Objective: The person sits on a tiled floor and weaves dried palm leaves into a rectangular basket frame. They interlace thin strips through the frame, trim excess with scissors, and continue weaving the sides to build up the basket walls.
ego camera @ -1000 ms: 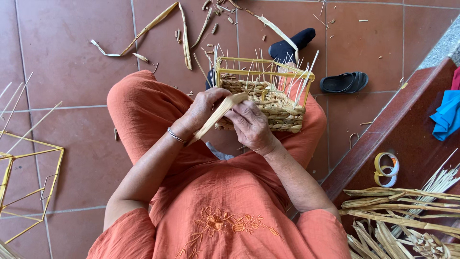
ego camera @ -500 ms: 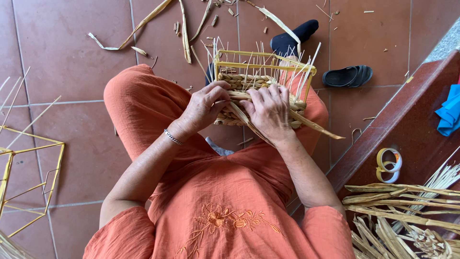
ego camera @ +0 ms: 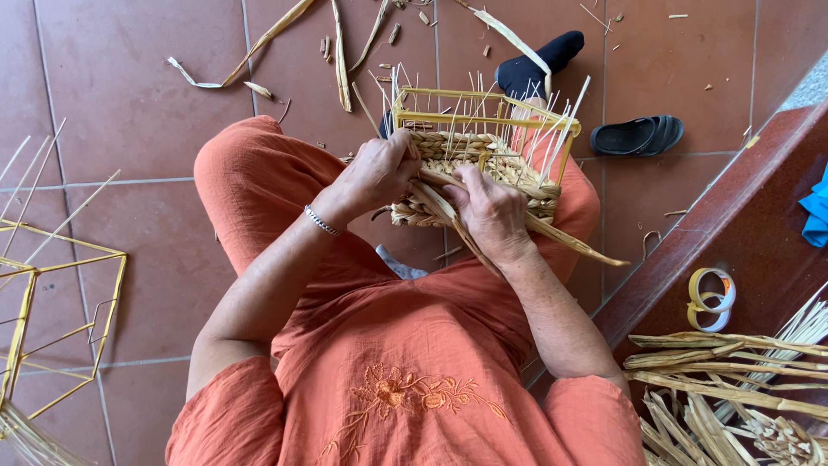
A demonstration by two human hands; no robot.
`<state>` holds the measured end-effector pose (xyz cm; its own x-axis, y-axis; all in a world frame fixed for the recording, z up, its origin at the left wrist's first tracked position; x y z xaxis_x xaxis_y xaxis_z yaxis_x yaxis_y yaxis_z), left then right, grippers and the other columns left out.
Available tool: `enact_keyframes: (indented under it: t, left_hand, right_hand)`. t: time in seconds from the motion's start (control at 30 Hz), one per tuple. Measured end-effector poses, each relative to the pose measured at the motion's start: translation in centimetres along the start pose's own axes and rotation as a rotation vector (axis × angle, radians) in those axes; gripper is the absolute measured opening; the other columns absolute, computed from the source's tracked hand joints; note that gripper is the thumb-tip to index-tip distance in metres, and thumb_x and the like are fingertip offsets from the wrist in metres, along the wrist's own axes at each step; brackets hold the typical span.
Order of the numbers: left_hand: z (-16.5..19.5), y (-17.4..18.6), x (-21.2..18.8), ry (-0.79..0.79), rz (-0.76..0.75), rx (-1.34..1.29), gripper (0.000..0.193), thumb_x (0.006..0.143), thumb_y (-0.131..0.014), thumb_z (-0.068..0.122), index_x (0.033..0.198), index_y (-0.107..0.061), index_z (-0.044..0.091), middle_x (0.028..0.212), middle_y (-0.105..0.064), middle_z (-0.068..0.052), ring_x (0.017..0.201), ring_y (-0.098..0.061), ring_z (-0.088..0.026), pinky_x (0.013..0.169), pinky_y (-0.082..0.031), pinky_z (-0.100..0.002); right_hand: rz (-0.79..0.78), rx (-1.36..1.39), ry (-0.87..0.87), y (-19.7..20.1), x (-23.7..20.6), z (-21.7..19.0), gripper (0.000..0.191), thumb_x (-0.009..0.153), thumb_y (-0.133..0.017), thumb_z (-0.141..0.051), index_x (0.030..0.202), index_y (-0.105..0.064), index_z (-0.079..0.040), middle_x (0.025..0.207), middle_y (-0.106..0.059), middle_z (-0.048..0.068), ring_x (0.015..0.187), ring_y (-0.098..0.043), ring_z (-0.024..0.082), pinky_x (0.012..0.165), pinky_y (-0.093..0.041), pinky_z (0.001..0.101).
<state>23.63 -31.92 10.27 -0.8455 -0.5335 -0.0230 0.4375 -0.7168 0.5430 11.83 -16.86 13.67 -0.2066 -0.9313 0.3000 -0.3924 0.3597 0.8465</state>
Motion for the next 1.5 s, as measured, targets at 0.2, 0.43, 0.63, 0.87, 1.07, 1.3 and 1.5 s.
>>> enact_keyframes:
  t: [0.2, 0.43, 0.63, 0.87, 1.07, 1.3, 1.5]
  left_hand:
    - [0.3, -0.9, 3.2, 0.044, -0.127, 0.207, 0.009, 0.086, -0.064, 0.008, 0.090, -0.061, 0.001, 0.077, -0.069, -0.023, 0.076, -0.069, -0.043, 0.067, -0.054, -0.052]
    - [-1.3, -1.2, 4.8, 0.015, -0.201, 0.064, 0.007, 0.078, -0.067, -0.001, 0.085, -0.067, 0.001, 0.074, -0.072, -0.018, 0.067, -0.073, -0.030, 0.058, -0.058, -0.040]
    - [-3.0, -2.0, 4.6, 0.194, -0.266, -0.091, 0.006, 0.083, -0.065, -0.001, 0.086, -0.068, 0.002, 0.071, -0.071, -0.012, 0.056, -0.071, -0.020, 0.046, -0.056, -0.034]
    - [-3.4, -2.2, 4.1, 0.067, -0.205, -0.081, 0.015, 0.079, -0.066, -0.001, 0.092, -0.069, 0.003, 0.073, -0.073, -0.012, 0.064, -0.074, -0.020, 0.056, -0.059, -0.037]
    - [-1.1, -0.9, 1.9, -0.006, -0.011, 0.151, 0.014, 0.083, -0.077, 0.012, 0.092, -0.069, 0.004, 0.072, -0.073, -0.014, 0.069, -0.071, -0.034, 0.061, -0.054, -0.047]
    - [3.6, 1.0, -1.8, -0.087, 0.424, -0.014, 0.017, 0.093, -0.070, 0.011, 0.105, -0.064, 0.001, 0.093, -0.069, -0.018, 0.069, -0.070, -0.035, 0.061, -0.052, -0.047]
    - [2.1, -3.0, 2.1, -0.081, 0.101, 0.118, 0.011, 0.096, -0.070, 0.014, 0.091, -0.073, 0.004, 0.082, -0.073, -0.016, 0.076, -0.072, -0.036, 0.073, -0.057, -0.046]
  right_hand:
    - [-0.186, 0.128, -0.155, -0.2, -0.1, 1.5, 0.017, 0.101, -0.075, -0.022, 0.093, -0.069, -0.008, 0.071, -0.070, 0.009, 0.061, -0.071, 0.023, 0.054, -0.054, 0.0386]
    - [0.094, -0.194, 0.158, 6.7, 1.3, -2.1, 0.017, 0.091, -0.078, -0.023, 0.090, -0.068, -0.009, 0.080, -0.069, 0.008, 0.072, -0.067, 0.027, 0.064, -0.055, 0.0421]
    - [-0.126, -0.167, 0.156, 1.9, -0.3, -4.4, 0.046, 0.091, -0.074, -0.014, 0.132, -0.063, 0.003, 0.083, -0.069, 0.012, 0.074, -0.070, 0.024, 0.064, -0.060, 0.0354]
    - [-0.014, 0.001, 0.170, 3.9, 1.6, -1.0, 0.020, 0.094, -0.078, -0.012, 0.113, -0.073, -0.006, 0.086, -0.072, 0.011, 0.073, -0.070, 0.024, 0.062, -0.058, 0.0364]
    - [-0.148, -0.208, -0.131, 2.9, 2.1, 2.9, 0.032, 0.097, -0.081, -0.035, 0.085, -0.069, -0.008, 0.073, -0.070, 0.006, 0.062, -0.068, 0.027, 0.057, -0.051, 0.0426]
    - [-0.095, -0.031, -0.144, 3.4, 1.2, 4.1, 0.023, 0.093, -0.080, -0.029, 0.087, -0.071, -0.008, 0.080, -0.072, 0.007, 0.069, -0.070, 0.029, 0.060, -0.053, 0.0420]
    - [-0.167, 0.194, -0.129, 5.0, 1.1, 4.0, 0.015, 0.095, -0.075, -0.016, 0.104, -0.075, -0.004, 0.095, -0.073, 0.011, 0.084, -0.072, 0.029, 0.074, -0.056, 0.0396]
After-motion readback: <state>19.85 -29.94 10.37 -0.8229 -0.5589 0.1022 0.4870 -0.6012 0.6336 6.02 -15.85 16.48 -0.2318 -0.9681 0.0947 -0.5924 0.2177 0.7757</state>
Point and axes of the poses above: each hand's wrist, its own x-axis towards the middle knuckle, its own y-axis out of the back of the hand, z = x × y, the point moved 6 cm from there along x, towards the middle knuckle
